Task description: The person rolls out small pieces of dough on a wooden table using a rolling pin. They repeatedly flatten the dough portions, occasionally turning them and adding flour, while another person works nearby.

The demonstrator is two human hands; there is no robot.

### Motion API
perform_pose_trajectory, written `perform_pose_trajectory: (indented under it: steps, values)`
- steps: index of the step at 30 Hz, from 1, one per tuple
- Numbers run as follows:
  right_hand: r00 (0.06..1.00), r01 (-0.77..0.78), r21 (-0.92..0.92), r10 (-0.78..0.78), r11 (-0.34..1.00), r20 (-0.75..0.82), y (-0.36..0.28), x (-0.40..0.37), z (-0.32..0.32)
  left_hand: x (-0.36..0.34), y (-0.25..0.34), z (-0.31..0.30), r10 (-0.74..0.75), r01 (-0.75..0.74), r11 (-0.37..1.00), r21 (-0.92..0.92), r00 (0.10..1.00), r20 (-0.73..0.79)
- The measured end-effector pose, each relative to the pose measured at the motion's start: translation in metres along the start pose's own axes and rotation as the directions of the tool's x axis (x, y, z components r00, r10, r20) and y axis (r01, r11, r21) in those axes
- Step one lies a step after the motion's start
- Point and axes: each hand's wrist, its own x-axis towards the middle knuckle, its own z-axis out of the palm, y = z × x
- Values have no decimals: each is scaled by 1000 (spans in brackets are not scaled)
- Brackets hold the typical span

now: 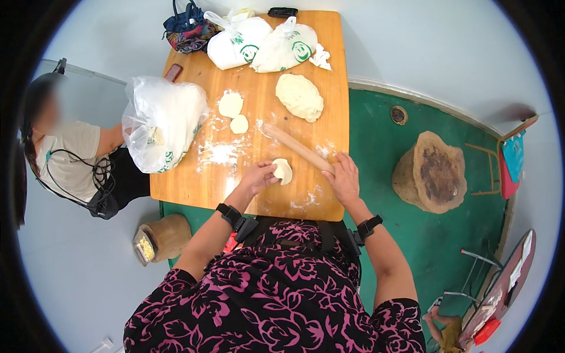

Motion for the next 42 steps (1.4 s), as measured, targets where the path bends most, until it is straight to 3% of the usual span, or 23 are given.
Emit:
perform_pose_trajectory:
  steps: [1,4,7,10,13,16,19,21,25,27,30,33,36,40,42]
  values:
    - [1000,1,-5,-1,1000,2,1,1,1,-1,-3,1,-15,16,989,-150,1000,8]
    - [1000,2,-23,-2,1000,8,2,2,2,-16,2,6,14,-2,978,-211,998,56]
    - [1000,17,-34,-17,999,13,1,4,1,-16,-4,-5,36,-29,988,-152,998,49]
    - [999,49,-50,-49,998,-1,0,9,2,-19,-25,-18,5,6,995,103,995,-102]
    - [992,129,-89,-127,988,26,0,4,1,-31,-24,-13,3,20,990,141,986,-165]
    - [962,269,-103,-261,958,80,-7,10,4,-25,-29,-25,216,-120,936,332,939,-268]
    - [921,382,-150,-362,912,148,-17,13,9,-23,-36,-34,357,-131,735,665,909,-216]
    - [901,429,-224,-395,875,181,-22,18,11,-25,-42,-37,355,-125,727,675,910,-213]
    - [945,322,-335,-277,885,175,-22,48,9,-33,-35,-35,278,-73,787,613,928,-247]
    - [976,206,-300,-171,931,137,-17,59,10,-22,-33,-35,435,-135,654,745,872,-224]
    - [944,296,-307,-226,904,242,-18,50,11,-16,-22,-30,556,-170,542,823,807,-199]
    - [875,465,-199,-415,862,248,-27,19,11,-12,-16,-26,553,-156,553,819,804,-220]
    - [934,351,-302,-308,886,183,-27,38,12,-14,-19,-26,535,-134,543,829,817,-218]
    - [974,224,-304,-223,926,39,-17,64,13,-17,-10,-15,510,-90,558,825,821,-256]
    - [972,235,-239,-234,942,34,-13,61,13,-10,-9,-6,685,-171,409,896,707,-178]
